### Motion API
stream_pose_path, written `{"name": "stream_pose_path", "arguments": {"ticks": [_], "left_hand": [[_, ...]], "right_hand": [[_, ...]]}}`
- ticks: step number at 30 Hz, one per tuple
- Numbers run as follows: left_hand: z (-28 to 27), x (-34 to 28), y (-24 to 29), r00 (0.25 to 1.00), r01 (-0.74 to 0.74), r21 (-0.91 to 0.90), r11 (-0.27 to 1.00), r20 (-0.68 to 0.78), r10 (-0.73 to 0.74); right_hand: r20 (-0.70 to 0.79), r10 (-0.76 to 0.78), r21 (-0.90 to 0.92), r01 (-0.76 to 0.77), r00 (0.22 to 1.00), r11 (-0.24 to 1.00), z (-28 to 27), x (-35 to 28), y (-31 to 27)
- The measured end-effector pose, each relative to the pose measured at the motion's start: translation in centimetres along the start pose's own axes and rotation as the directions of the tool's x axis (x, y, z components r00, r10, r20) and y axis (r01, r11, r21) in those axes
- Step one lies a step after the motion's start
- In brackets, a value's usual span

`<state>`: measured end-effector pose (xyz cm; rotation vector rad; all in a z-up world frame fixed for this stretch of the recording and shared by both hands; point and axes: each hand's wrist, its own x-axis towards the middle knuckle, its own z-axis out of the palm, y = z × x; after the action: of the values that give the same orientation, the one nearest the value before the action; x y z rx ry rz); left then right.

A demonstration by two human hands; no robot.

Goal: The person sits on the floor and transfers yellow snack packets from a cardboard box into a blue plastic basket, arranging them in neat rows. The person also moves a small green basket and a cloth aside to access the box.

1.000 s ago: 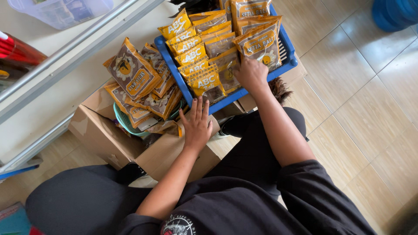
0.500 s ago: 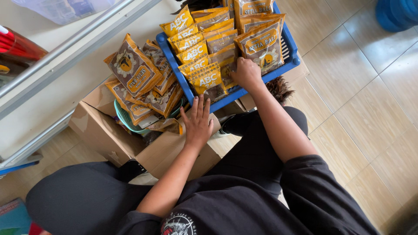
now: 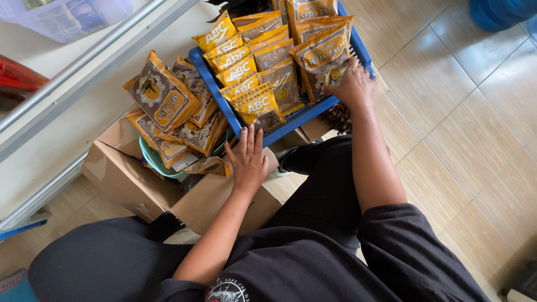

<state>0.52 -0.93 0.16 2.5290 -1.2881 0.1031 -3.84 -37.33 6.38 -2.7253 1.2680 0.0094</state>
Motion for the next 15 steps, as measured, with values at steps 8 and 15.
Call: {"name": "stream_pose_path", "arguments": {"ticks": [8,15], "left_hand": [[-0.1,0.2,0.0,0.997,0.016,0.024,1.0,0.077,-0.018],[-0.4,0.0,0.2,0.998,0.009,0.03,1.0,0.059,-0.011]], "right_hand": [[0.085,-0.033,-0.076,0.04,0.996,0.996,2.7,1.2,-1.1],[-0.034,0.094,0.163,-0.087,0.995,0.983,2.5,0.6,-1.9]]}}
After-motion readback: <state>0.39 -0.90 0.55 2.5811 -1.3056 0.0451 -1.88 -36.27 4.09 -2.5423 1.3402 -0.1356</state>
